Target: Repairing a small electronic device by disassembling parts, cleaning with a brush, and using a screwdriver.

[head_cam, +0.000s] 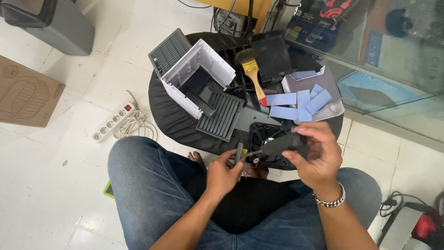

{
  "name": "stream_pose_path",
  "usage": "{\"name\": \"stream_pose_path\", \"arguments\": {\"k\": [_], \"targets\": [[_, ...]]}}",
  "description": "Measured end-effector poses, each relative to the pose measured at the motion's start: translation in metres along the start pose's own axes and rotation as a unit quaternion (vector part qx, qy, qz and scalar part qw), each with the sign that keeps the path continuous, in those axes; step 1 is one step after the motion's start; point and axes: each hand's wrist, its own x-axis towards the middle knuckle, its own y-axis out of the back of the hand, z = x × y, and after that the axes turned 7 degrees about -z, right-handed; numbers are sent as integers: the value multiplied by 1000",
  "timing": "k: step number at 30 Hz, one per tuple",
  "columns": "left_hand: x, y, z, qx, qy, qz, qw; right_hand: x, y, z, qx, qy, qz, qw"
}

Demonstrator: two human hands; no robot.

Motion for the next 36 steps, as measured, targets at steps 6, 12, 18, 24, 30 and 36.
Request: {"name": "stream_pose_path", "arguments": {"k": [6,12,18,24,30,36], "targets": [[-3,4,3,-5,0,4,1000,11,-1,-22,50,-68,-29,996],[2,1,-11,5,-1,11,1000,30,-4,-37,77,-54,-88,992],[3,5,-10,9,15,21,1000,28,-4,-34,28,-21,-101,994],[-1,8,-5,3,19,26,999,19,-12,-20,1,21,-62,998],[-6,9,-1,0,28,26,999,24,-15,-37,133,-19,-87,987],[-2,8,-9,1,17,29,999,24,-17,-41,149,-7,-113,982]]}}
